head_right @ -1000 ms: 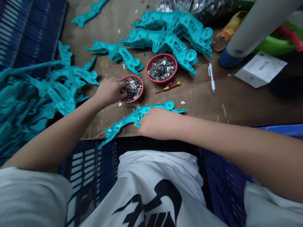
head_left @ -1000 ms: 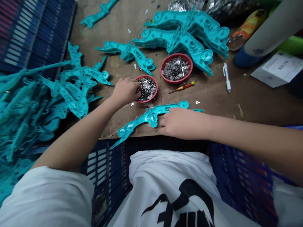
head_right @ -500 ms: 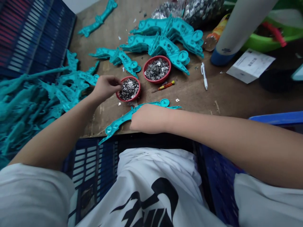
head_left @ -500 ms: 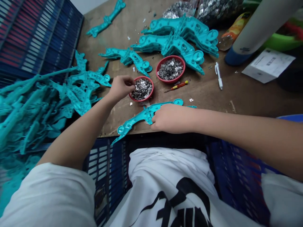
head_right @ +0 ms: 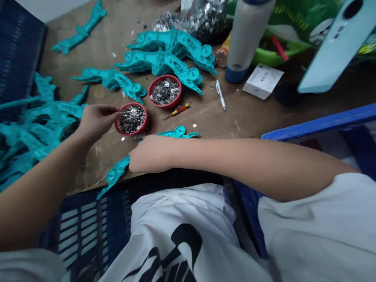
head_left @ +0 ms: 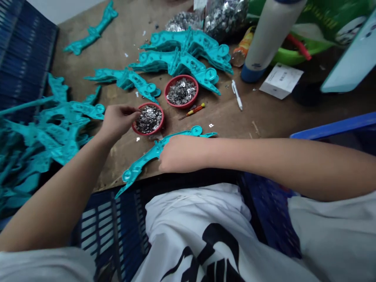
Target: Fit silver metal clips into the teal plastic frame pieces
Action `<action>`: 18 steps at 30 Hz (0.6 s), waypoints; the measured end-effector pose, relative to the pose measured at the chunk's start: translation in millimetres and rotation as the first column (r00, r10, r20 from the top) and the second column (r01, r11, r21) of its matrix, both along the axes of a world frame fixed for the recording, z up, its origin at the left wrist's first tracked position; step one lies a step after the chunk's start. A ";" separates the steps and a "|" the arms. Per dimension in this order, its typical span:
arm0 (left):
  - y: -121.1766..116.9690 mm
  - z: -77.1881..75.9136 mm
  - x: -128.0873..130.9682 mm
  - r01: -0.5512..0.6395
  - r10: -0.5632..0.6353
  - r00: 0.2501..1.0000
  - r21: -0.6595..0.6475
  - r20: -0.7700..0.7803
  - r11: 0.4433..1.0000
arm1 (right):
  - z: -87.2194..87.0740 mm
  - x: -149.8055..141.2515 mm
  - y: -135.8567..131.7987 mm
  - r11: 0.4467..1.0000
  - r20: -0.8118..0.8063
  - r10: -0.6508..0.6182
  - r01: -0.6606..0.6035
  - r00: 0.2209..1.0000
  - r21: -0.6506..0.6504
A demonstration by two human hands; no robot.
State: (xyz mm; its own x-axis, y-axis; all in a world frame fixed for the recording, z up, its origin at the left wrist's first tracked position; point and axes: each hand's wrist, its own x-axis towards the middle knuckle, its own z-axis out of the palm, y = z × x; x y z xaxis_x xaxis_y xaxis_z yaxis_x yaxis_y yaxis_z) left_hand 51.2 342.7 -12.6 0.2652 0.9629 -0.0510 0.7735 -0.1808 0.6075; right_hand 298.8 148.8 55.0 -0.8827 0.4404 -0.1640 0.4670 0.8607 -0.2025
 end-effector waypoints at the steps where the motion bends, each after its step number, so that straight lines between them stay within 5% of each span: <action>1: -5.3 2.8 7.1 0.036 -0.036 0.999 0.017 0.024 0.999 | 5.0 -0.1 -2.2 0.999 -0.031 -0.024 0.025 0.999 0.021; 4: -27.6 4.4 46.3 0.226 -0.226 0.963 0.019 0.146 0.974 | 27.0 0.9 -11.7 0.979 -0.145 -0.157 0.173 0.977 0.111; 7: -56.3 -11.1 113.9 0.416 -0.370 0.879 -0.105 0.300 0.903 | 45.4 5.7 -22.6 0.924 -0.267 -0.238 0.303 0.934 0.236; 10: -81.6 -38.6 197.0 0.423 -0.308 0.865 -0.242 0.397 0.873 | 48.1 11.5 -28.9 0.899 -0.348 -0.132 0.260 0.928 0.351; 13: -95.8 -59.6 264.1 0.367 -0.163 0.848 -0.335 0.505 0.868 | 43.4 12.1 -27.5 0.935 -0.259 -0.030 0.119 0.966 0.335; 15: -100.8 -63.3 281.9 0.352 -0.096 0.815 -0.357 0.571 0.865 | 41.8 10.2 -23.6 0.952 -0.172 0.006 0.047 0.985 0.302; 18: -106.0 -53.5 256.9 0.419 -0.118 0.762 -0.346 0.637 0.839 | 42.3 10.8 -16.3 0.960 -0.124 0.048 -0.012 0.991 0.279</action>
